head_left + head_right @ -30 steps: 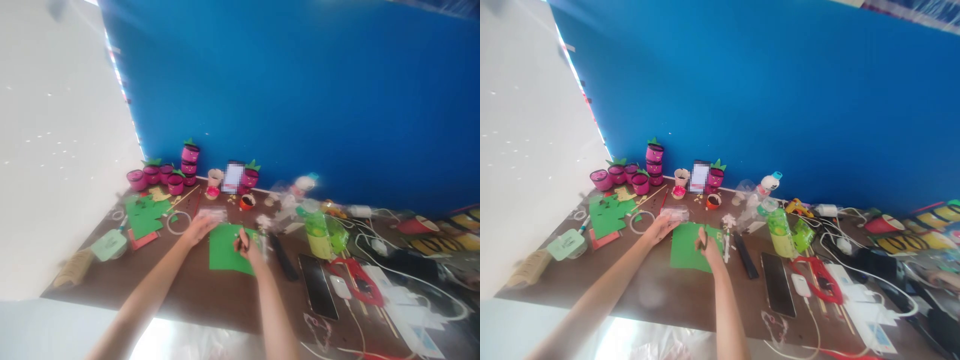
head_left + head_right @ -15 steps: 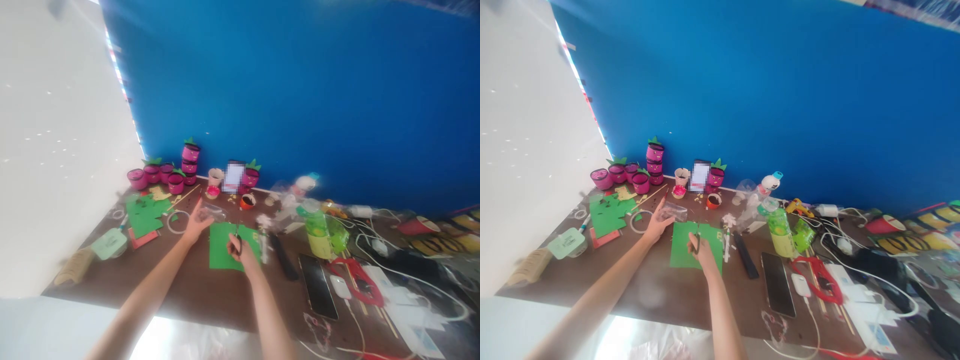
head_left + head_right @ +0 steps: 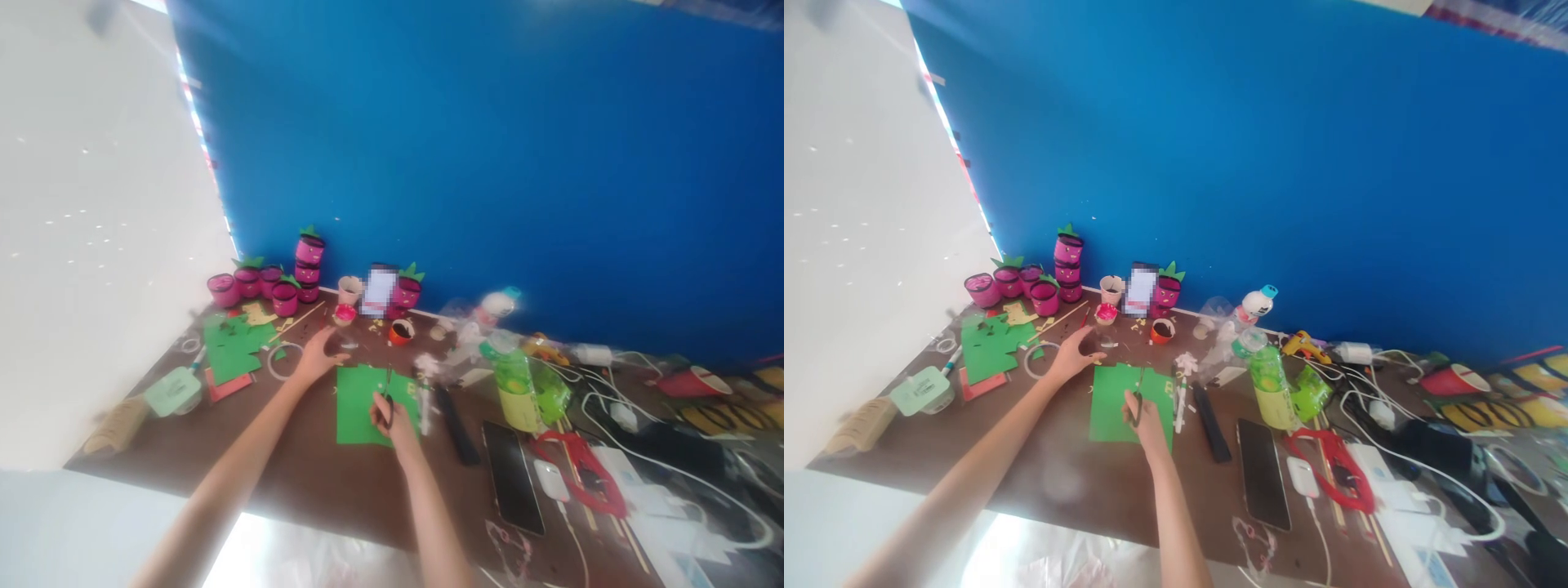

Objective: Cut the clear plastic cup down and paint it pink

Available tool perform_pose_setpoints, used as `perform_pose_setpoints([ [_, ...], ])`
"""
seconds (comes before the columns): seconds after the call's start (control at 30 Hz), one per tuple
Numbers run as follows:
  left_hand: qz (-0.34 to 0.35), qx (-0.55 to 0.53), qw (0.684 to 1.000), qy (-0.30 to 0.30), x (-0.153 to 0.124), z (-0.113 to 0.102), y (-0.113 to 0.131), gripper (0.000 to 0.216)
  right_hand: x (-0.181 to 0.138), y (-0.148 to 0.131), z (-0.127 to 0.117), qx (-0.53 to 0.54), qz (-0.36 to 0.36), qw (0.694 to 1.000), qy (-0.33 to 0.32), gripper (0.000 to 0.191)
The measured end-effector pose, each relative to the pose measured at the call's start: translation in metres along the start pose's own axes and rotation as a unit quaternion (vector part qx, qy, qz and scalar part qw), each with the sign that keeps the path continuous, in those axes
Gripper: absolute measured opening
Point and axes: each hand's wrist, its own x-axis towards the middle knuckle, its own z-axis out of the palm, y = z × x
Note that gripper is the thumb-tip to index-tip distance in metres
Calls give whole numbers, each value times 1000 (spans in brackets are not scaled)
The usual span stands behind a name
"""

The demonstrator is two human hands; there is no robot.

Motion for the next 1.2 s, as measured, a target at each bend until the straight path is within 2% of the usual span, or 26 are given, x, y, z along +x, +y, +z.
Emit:
perform_pose_setpoints([
  [0.07, -24, -37, 999, 4, 4, -2, 1, 69, 0, 1, -3, 6, -5, 1000, 7, 45],
  [0.17, -25, -93, 995, -3, 9, -4, 2, 69, 1, 4, -5, 16, -10, 1000, 9, 44],
  [0.33, -25, -81, 995, -52, 17, -10, 2, 68, 2, 11, -6, 20, -23, 999, 9, 45],
  [0.5, -32, -101, 991, -84, 19, -17, 2, 89, 3, 17, -8, 20, -39, 999, -2, 46],
  [0.57, -49, -122, 988, -83, 18, -19, 3, 96, 3, 19, -9, 26, -43, 999, 1, 46],
  [0.63, -56, -133, 986, -86, 18, -20, 6, 93, 4, 20, -9, 28, -49, 998, 3, 46],
  [0.77, -32, -115, 988, -94, 23, -20, 13, 86, 7, 24, -8, 14, -58, 998, 7, 47],
  [0.9, -3, -79, 996, -50, 32, -17, 21, 96, 8, 26, -7, 19, -58, 998, 10, 47],
  [1.03, 28, -69, 995, -59, 39, -12, 31, 85, 7, 26, -6, 15, -64, 998, 0, 46],
  [1.2, 5, -83, 994, -75, 48, -10, 42, 65, 6, 26, -4, 3, -74, 997, 5, 46],
])
